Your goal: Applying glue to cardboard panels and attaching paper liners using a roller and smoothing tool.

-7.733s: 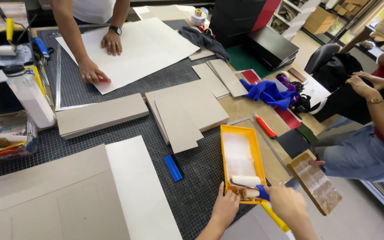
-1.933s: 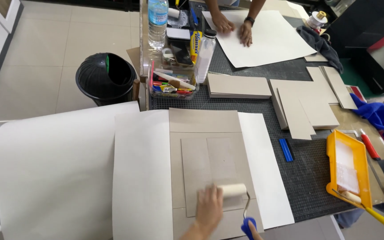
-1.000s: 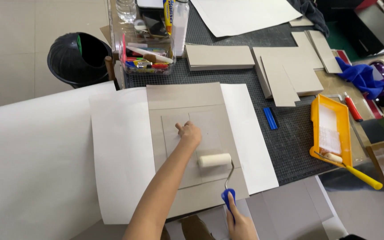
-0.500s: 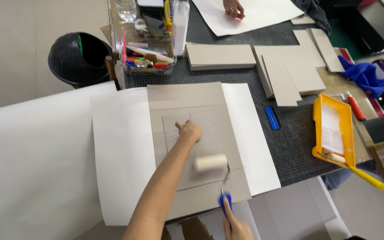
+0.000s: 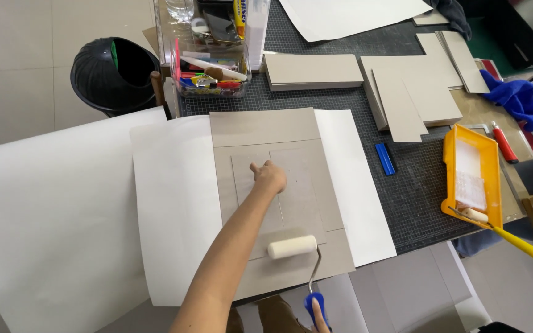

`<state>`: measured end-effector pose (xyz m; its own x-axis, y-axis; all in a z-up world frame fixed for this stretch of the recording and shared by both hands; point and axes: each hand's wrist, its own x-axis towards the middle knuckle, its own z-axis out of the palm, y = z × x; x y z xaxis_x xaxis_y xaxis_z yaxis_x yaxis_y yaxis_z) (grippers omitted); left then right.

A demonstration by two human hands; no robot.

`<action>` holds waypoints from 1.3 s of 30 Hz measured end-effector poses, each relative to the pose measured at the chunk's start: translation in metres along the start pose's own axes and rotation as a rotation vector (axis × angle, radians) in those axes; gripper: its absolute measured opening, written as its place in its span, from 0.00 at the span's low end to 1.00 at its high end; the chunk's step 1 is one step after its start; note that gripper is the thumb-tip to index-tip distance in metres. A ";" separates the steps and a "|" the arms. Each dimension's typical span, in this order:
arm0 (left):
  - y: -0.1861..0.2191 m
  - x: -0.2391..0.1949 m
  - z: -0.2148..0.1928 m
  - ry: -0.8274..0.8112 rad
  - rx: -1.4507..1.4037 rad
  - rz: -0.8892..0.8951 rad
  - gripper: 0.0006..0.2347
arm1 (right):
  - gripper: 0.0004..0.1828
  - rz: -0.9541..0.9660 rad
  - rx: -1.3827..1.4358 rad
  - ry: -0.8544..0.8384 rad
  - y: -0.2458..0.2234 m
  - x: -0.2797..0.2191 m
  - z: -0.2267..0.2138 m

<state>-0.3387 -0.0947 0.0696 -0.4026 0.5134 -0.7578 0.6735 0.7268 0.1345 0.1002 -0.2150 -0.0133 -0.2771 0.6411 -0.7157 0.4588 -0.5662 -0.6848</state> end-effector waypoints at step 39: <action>-0.002 -0.022 0.004 0.062 0.048 0.058 0.19 | 0.39 -0.423 -1.293 0.022 -0.048 -0.068 0.069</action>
<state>-0.3287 -0.1092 0.0830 -0.3991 0.5821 -0.7085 0.7248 0.6735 0.1450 0.0394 -0.2673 0.0586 -0.5848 0.6582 -0.4741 0.8030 0.5525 -0.2235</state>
